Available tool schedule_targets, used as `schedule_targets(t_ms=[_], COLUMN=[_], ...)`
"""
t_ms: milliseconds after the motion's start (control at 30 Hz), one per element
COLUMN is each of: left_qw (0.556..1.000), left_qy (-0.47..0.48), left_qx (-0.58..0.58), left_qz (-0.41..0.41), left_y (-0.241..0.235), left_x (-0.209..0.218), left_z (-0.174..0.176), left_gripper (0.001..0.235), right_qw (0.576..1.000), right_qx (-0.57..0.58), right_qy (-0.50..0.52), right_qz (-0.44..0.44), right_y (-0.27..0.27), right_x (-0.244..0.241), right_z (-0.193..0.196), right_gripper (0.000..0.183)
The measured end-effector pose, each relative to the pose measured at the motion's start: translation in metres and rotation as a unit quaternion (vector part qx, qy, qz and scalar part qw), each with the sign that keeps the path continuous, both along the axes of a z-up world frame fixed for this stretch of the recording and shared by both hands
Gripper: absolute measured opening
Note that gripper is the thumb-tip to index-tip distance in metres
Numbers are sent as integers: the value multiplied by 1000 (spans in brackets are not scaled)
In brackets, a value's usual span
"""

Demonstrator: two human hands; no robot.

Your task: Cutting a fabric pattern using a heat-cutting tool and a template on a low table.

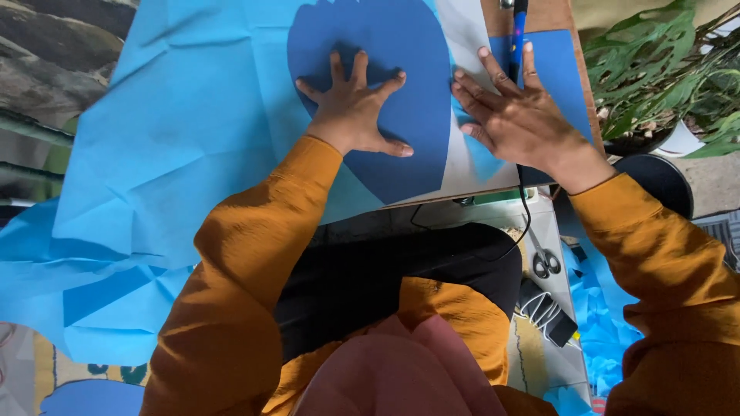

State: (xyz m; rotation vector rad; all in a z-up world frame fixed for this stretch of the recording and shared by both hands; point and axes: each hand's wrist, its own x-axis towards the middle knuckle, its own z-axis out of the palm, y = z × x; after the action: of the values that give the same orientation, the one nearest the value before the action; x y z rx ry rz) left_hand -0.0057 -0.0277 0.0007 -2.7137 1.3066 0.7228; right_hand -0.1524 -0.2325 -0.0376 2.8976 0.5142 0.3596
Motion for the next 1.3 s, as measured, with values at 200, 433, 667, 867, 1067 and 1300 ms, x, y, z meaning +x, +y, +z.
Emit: schedule_targets(t_ms=[200, 433, 667, 867, 1067, 1300], left_qw=[1000, 999, 999, 999, 999, 999], left_qy=[9, 39, 34, 43, 43, 30], left_qx=[-3, -9, 7, -4, -9, 15], left_qz=[8, 14, 9, 11, 7, 6], left_y=[1, 0, -3, -2, -2, -3], left_x=[-1, 1, 2, 2, 3, 2], left_z=[2, 6, 3, 4, 0, 3], left_gripper=[102, 105, 107, 106, 107, 107], right_qw=[994, 982, 982, 968, 970, 963], right_qx=[60, 80, 92, 132, 161, 200], right_qy=[87, 20, 48, 119, 22, 69], right_qz=[-36, -167, -158, -180, -180, -166], right_y=[0, -4, -28, -23, -23, -32], right_x=[14, 47, 56, 58, 72, 76], right_z=[10, -16, -14, 1, -18, -14], right_gripper=[54, 72, 57, 57, 37, 34])
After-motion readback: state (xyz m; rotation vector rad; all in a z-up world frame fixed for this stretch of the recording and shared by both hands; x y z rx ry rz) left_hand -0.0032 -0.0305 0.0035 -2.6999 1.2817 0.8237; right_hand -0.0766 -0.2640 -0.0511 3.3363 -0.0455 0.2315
